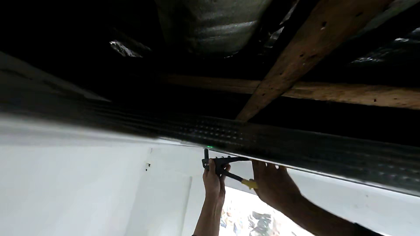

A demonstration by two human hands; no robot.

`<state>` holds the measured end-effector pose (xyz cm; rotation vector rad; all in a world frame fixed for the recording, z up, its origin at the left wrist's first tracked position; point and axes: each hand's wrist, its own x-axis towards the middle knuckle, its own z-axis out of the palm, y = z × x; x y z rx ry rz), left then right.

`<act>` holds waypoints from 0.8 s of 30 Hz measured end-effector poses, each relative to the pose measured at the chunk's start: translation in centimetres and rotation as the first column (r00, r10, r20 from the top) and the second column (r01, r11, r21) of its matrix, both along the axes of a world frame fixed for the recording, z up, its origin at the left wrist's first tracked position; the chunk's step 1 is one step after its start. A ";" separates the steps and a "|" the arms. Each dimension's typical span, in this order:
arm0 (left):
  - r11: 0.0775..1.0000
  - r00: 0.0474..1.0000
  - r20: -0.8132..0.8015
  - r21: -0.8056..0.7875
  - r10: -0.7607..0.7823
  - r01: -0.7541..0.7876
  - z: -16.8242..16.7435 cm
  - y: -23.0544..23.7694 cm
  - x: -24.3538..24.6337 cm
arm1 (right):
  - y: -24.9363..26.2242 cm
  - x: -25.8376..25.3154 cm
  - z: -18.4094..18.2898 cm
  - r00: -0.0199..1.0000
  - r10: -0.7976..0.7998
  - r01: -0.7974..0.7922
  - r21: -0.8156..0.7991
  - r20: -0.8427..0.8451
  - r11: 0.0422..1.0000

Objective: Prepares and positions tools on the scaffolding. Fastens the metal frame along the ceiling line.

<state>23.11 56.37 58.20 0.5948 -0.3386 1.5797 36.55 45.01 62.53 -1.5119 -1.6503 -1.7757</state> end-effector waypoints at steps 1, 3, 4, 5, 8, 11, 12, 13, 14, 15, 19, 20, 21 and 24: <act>1.000 1.000 0.010 -0.014 -0.001 0.002 0.1 -0.3 0.1 | -0.3 0.3 1.2 0.999 -0.012 0.012 0.003 0.051 1.000; 0.999 1.000 0.008 -0.029 0.019 -0.019 0.0 -0.4 0.1 | -0.9 0.1 3.4 0.991 -0.061 0.079 -0.152 0.117 0.985; 0.999 1.000 -0.009 -0.028 0.030 -0.030 -0.1 -0.2 0.0 | -1.3 -0.4 4.8 0.991 -0.092 0.118 -0.303 0.099 0.946; 0.999 0.999 -0.021 -0.032 0.031 -0.032 -0.3 -0.1 0.1 | -1.2 -0.3 6.0 0.988 -0.105 0.142 -0.403 0.114 0.904; 0.998 0.999 -0.010 -0.043 0.033 -0.034 -0.2 0.2 0.2 | -0.3 -0.2 6.4 0.987 -0.079 0.130 -0.400 0.141 0.907; 0.999 1.000 0.017 -0.022 0.026 -0.025 -0.3 0.6 0.5 | 0.6 -0.8 -0.2 0.996 0.038 -0.035 -0.045 0.085 0.998; 1.000 0.999 0.034 -0.008 0.030 -0.030 -0.4 0.9 0.7 | 1.0 -1.1 -2.2 0.994 0.072 -0.070 -0.033 0.078 0.997; 0.999 0.998 0.042 0.005 0.036 -0.036 -0.4 1.1 0.7 | 1.3 -1.3 -3.3 0.995 0.080 -0.077 -0.040 0.063 0.996; 0.999 0.999 0.037 0.011 0.037 -0.037 -0.5 1.2 0.7 | 1.2 -1.2 -3.4 0.995 0.091 -0.090 -0.037 0.042 0.995; 0.999 0.999 0.021 0.008 0.031 -0.031 -0.5 1.1 0.6 | 1.0 -0.5 -2.6 0.995 0.090 -0.090 -0.015 0.030 0.996; 1.000 1.000 0.000 -0.012 0.015 -0.015 0.0 -0.2 0.4 | -0.1 1.0 2.7 0.989 -0.046 0.055 -0.064 0.140 0.996; 1.000 1.000 -0.005 -0.005 0.021 -0.021 0.0 -0.1 0.2 | -0.4 0.5 3.7 0.986 -0.059 0.083 -0.154 0.157 0.985; 1.000 1.000 -0.016 0.001 0.026 -0.026 -0.1 0.1 0.0 | -0.6 0.0 4.8 0.982 -0.052 0.096 -0.239 0.181 0.966; 0.999 0.999 -0.005 -0.017 0.039 -0.039 -0.5 0.9 0.3 | 0.2 0.3 6.3 0.955 -0.011 0.099 -0.285 0.295 0.953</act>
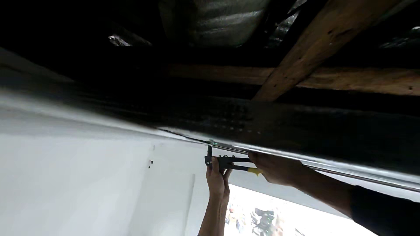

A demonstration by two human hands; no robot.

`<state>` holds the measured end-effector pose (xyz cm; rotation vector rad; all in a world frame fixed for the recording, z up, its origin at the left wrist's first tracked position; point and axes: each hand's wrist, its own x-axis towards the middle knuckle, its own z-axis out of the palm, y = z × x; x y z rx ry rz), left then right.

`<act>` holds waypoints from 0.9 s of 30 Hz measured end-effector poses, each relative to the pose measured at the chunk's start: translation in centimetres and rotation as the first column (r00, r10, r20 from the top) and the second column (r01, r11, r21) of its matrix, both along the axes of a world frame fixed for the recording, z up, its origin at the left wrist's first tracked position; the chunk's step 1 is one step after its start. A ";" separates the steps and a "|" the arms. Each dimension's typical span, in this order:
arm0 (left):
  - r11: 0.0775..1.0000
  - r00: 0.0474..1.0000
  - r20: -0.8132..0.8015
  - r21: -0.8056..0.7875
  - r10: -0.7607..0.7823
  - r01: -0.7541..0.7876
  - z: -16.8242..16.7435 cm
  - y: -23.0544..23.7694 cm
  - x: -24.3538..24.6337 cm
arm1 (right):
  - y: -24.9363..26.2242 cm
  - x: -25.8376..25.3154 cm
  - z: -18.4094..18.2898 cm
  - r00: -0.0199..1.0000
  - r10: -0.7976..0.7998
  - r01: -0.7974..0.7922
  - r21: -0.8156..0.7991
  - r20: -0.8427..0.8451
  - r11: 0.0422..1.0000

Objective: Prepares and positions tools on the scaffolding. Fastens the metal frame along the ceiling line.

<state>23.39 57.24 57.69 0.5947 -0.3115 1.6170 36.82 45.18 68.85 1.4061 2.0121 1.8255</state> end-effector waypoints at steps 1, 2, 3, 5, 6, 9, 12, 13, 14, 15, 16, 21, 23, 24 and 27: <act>1.000 1.000 0.014 -0.010 0.014 -0.014 -0.1 0.3 0.1 | 0.3 -0.1 -0.7 0.999 0.035 -0.036 0.065 0.011 0.997; 1.000 1.000 0.026 -0.012 0.011 -0.011 -0.1 0.4 0.2 | 0.5 -0.2 -2.3 0.997 0.079 -0.077 0.160 -0.001 0.984; 1.000 0.999 0.036 -0.001 0.000 0.000 -0.1 0.3 0.3 | 0.7 -0.6 -4.4 0.994 0.107 -0.095 0.261 -0.032 0.961; 0.999 0.997 0.071 0.037 -0.017 0.014 -0.1 0.2 0.6 | 0.7 -1.8 -8.2 0.983 0.147 -0.111 0.285 -0.108 0.952; 0.999 0.997 0.081 0.048 -0.012 0.008 -0.1 0.3 0.7 | 0.9 -2.0 -9.1 0.982 0.147 -0.110 0.270 -0.121 0.957; 0.998 0.999 0.041 0.055 -0.021 0.018 0.3 -0.3 0.7 | 0.6 0.0 -6.8 0.973 0.150 -0.094 0.297 -0.174 0.950; 0.998 0.999 0.037 0.060 -0.029 0.027 0.3 -0.8 0.4 | -0.1 0.7 -3.5 0.994 0.055 -0.029 0.271 -0.090 0.962; 0.998 0.999 0.039 0.059 -0.022 0.020 0.3 -0.6 0.4 | -0.2 0.4 -2.7 0.997 0.034 -0.019 0.223 -0.066 0.975; 0.998 0.999 0.038 0.054 -0.011 0.009 0.2 -0.3 0.3 | -0.3 0.2 -2.0 0.999 0.025 -0.017 0.167 -0.048 0.986; 0.999 0.999 0.035 0.036 0.007 -0.009 0.0 0.0 0.4 | -0.4 0.0 -1.3 0.999 0.029 -0.026 0.105 -0.028 0.994; 1.000 0.999 0.037 0.027 0.012 -0.013 -0.3 0.1 0.5 | -0.7 -0.3 -0.6 0.999 0.037 -0.036 0.048 -0.018 0.998; 0.999 0.998 0.054 0.031 -0.025 0.023 -0.8 -0.5 0.0 | -2.3 -2.6 1.3 0.995 -0.069 0.071 -0.032 0.074 0.997; 0.998 0.998 0.003 0.009 -0.055 0.055 -2.4 -1.0 -0.2 | -3.4 -3.3 -0.7 0.997 -0.075 0.076 -0.043 0.035 0.996; 0.997 0.997 -0.024 -0.021 -0.078 0.078 -4.2 -1.7 -0.1 | -4.2 -3.2 -2.7 0.997 -0.080 0.078 -0.071 -0.022 0.994; 0.987 0.983 -0.121 -0.094 -0.139 0.128 -11.3 -5.5 0.1 | -7.8 -1.4 -11.1 0.922 -0.196 0.087 -0.316 -0.335 0.945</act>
